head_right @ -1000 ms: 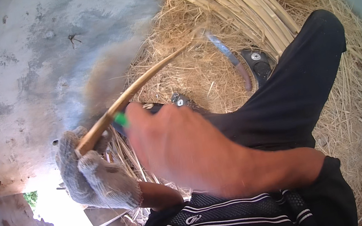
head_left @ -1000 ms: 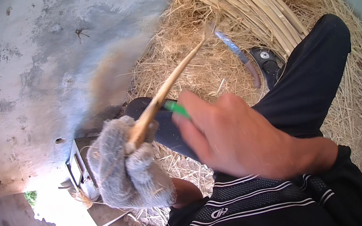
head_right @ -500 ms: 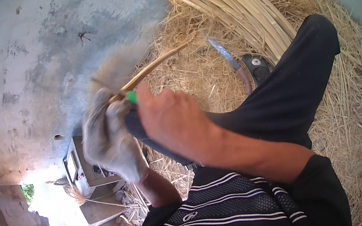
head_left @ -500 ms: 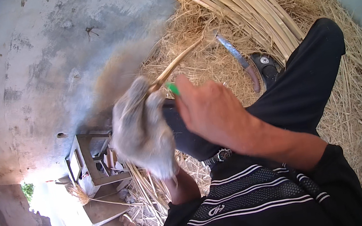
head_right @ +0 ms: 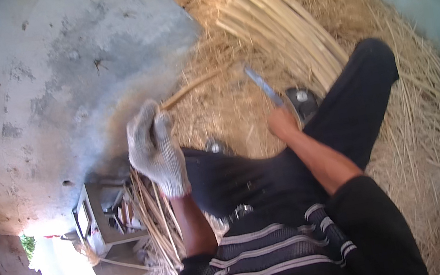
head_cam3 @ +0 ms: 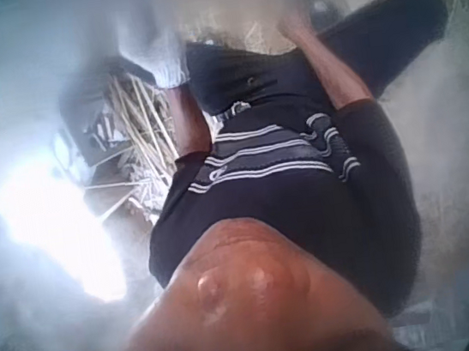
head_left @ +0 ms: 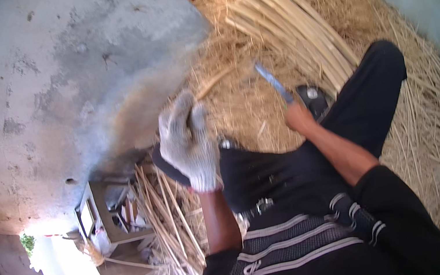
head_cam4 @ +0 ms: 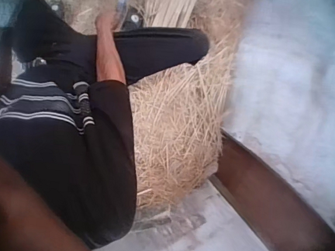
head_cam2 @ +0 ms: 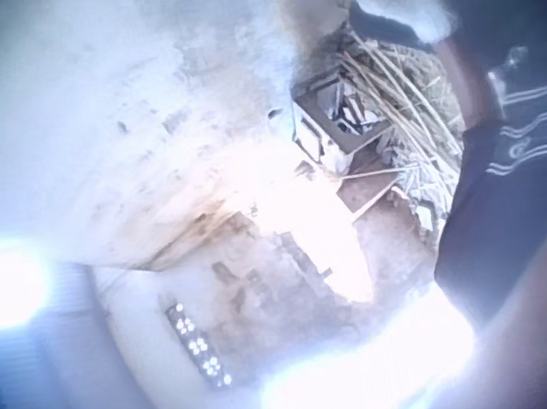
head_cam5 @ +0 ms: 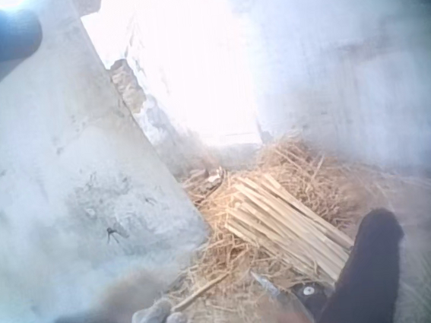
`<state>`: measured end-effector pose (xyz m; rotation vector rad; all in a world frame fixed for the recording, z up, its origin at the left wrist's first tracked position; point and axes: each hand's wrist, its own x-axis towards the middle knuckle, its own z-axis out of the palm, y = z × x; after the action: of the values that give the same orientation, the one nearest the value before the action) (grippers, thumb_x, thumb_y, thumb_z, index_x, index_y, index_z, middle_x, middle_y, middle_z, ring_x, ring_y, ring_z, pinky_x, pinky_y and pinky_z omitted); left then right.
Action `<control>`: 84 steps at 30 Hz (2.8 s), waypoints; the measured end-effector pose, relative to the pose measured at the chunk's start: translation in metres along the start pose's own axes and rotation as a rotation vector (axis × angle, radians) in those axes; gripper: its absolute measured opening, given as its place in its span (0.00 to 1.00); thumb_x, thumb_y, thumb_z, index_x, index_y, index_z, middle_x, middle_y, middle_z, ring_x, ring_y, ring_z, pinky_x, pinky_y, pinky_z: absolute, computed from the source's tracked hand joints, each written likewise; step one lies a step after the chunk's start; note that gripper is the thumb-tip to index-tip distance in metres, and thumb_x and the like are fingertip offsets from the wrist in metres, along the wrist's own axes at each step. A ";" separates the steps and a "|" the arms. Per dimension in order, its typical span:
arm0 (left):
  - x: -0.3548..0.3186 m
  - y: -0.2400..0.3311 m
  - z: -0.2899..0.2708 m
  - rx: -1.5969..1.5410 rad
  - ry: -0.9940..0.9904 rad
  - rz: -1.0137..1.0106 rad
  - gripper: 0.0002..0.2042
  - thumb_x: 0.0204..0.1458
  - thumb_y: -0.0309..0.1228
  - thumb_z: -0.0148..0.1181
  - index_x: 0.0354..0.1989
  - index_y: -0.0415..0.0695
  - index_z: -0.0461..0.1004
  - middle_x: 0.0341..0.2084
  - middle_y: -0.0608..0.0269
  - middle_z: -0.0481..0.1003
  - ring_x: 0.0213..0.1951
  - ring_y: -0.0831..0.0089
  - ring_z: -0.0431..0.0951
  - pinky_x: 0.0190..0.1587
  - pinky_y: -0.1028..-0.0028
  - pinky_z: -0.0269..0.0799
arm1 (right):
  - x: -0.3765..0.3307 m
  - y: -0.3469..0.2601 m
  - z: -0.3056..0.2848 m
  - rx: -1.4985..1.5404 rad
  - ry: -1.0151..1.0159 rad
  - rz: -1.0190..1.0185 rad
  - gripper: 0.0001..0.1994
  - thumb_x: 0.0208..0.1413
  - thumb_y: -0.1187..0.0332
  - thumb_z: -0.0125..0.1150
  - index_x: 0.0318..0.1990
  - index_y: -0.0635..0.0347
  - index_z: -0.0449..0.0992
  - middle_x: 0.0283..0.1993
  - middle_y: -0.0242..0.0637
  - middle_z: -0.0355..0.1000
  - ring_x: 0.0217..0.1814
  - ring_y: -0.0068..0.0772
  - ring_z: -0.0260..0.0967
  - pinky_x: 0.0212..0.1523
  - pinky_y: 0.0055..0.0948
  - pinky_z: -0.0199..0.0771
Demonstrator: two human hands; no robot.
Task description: The person sits cross-legged on a straw-covered floor and uses a green-handled knife to peel the outer layer off a long bamboo stick. They hold the stick with a gloved left hand and scrape the surface with the knife in their right hand, generating thin strips of bamboo peel.
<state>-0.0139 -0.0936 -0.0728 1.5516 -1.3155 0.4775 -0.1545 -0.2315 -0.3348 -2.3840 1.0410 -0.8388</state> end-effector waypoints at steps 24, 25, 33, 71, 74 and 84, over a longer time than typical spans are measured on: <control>0.009 -0.049 -0.014 -0.077 0.105 -0.244 0.10 0.57 0.23 0.62 0.46 0.36 0.77 0.38 0.57 0.77 0.35 0.76 0.79 0.36 0.76 0.77 | 0.037 -0.043 0.011 0.112 -0.151 0.255 0.15 0.64 0.65 0.48 0.53 0.65 0.70 0.27 0.53 0.75 0.27 0.55 0.75 0.33 0.50 0.74; 0.009 -0.050 -0.016 -0.032 0.124 -0.234 0.10 0.57 0.24 0.62 0.46 0.35 0.76 0.40 0.56 0.77 0.35 0.75 0.79 0.36 0.76 0.77 | 0.050 -0.075 -0.021 0.231 -0.203 0.335 0.16 0.64 0.65 0.47 0.54 0.65 0.69 0.26 0.53 0.75 0.26 0.56 0.75 0.33 0.51 0.73; 0.008 -0.008 -0.018 -0.222 0.294 -0.400 0.10 0.54 0.20 0.64 0.44 0.31 0.74 0.40 0.51 0.76 0.39 0.69 0.80 0.35 0.76 0.83 | 0.061 -0.212 -0.132 0.688 -0.068 -0.194 0.11 0.67 0.64 0.51 0.47 0.64 0.68 0.23 0.50 0.72 0.22 0.53 0.74 0.23 0.45 0.70; 0.010 -0.021 -0.024 -0.173 0.191 -0.514 0.15 0.41 0.22 0.75 0.40 0.36 0.82 0.36 0.56 0.80 0.36 0.71 0.80 0.37 0.76 0.75 | 0.104 -0.210 -0.154 0.560 -0.430 -0.127 0.11 0.64 0.65 0.55 0.39 0.66 0.67 0.18 0.55 0.68 0.22 0.63 0.70 0.23 0.54 0.66; 0.012 -0.022 -0.019 -0.202 0.184 -0.510 0.15 0.40 0.22 0.75 0.39 0.35 0.82 0.35 0.57 0.80 0.36 0.71 0.79 0.38 0.76 0.74 | 0.100 -0.215 -0.144 0.595 -0.319 -0.176 0.09 0.62 0.67 0.57 0.38 0.65 0.67 0.16 0.54 0.68 0.19 0.60 0.69 0.20 0.52 0.66; 0.010 -0.021 -0.026 -0.135 0.090 -0.429 0.15 0.40 0.23 0.71 0.39 0.32 0.81 0.34 0.56 0.79 0.38 0.67 0.77 0.43 0.71 0.72 | 0.090 -0.222 -0.156 0.542 -0.402 -0.111 0.10 0.62 0.68 0.56 0.36 0.65 0.65 0.15 0.52 0.68 0.18 0.58 0.70 0.19 0.50 0.68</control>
<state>0.0161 -0.0785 -0.0627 1.6211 -0.8916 0.1802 -0.0948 -0.1768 -0.0605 -2.0302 0.4527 -0.5500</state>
